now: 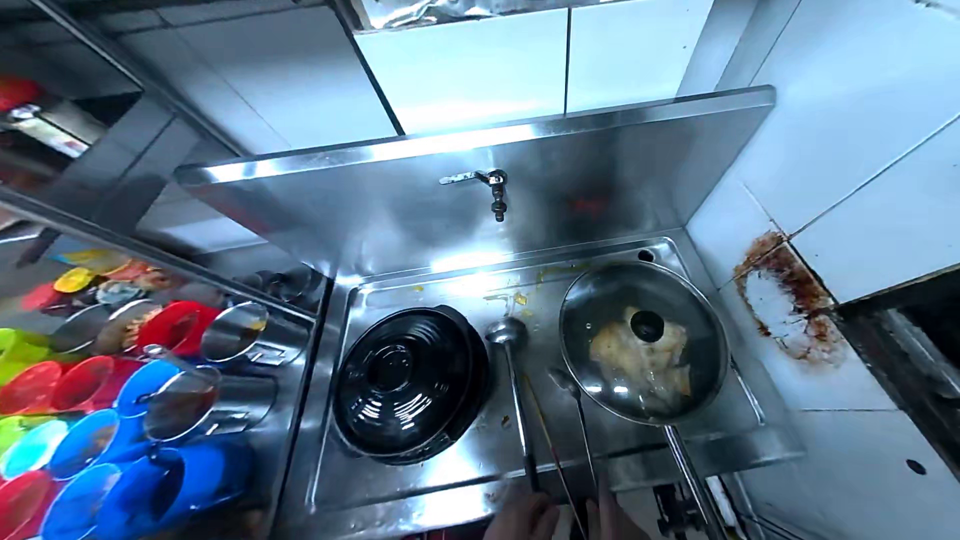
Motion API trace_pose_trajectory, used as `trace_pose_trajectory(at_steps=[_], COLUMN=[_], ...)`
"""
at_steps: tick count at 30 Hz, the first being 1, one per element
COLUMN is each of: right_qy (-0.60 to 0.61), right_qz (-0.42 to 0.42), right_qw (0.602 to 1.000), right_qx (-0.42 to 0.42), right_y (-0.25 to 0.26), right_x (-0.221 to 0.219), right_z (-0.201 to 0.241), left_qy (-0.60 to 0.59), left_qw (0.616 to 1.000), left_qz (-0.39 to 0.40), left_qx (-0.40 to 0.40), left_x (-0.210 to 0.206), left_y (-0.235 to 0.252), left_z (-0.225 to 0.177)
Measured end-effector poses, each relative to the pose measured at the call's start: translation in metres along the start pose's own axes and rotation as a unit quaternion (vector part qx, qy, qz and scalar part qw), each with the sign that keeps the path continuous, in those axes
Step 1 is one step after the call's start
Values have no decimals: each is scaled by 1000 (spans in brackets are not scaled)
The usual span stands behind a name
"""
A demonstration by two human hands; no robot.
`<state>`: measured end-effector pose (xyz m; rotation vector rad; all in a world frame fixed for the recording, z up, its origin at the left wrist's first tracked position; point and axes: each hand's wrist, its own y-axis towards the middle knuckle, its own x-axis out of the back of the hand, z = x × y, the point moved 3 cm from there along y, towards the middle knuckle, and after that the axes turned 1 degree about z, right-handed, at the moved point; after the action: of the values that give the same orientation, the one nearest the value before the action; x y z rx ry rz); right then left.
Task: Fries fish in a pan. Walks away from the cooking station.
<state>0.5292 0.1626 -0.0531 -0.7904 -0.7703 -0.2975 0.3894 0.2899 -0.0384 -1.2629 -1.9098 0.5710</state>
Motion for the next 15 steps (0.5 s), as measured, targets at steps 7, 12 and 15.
trace_pose_trajectory(at_steps=[7, 12, 15], right_qy=[-90, -23, -16], right_qz=[16, 81, 62], right_qw=[995, 995, 998], right_qx=[-50, -57, -26], right_y=[60, 51, 50], right_x=[-42, -38, -53], right_z=[2, 7, -8], left_qy=[61, 62, 79], left_qw=[996, 988, 985], left_qz=[-2, -21, -24], left_qx=[70, 142, 153], left_x=[-24, -31, -37], left_y=[86, 129, 141], left_z=[-23, -27, -28])
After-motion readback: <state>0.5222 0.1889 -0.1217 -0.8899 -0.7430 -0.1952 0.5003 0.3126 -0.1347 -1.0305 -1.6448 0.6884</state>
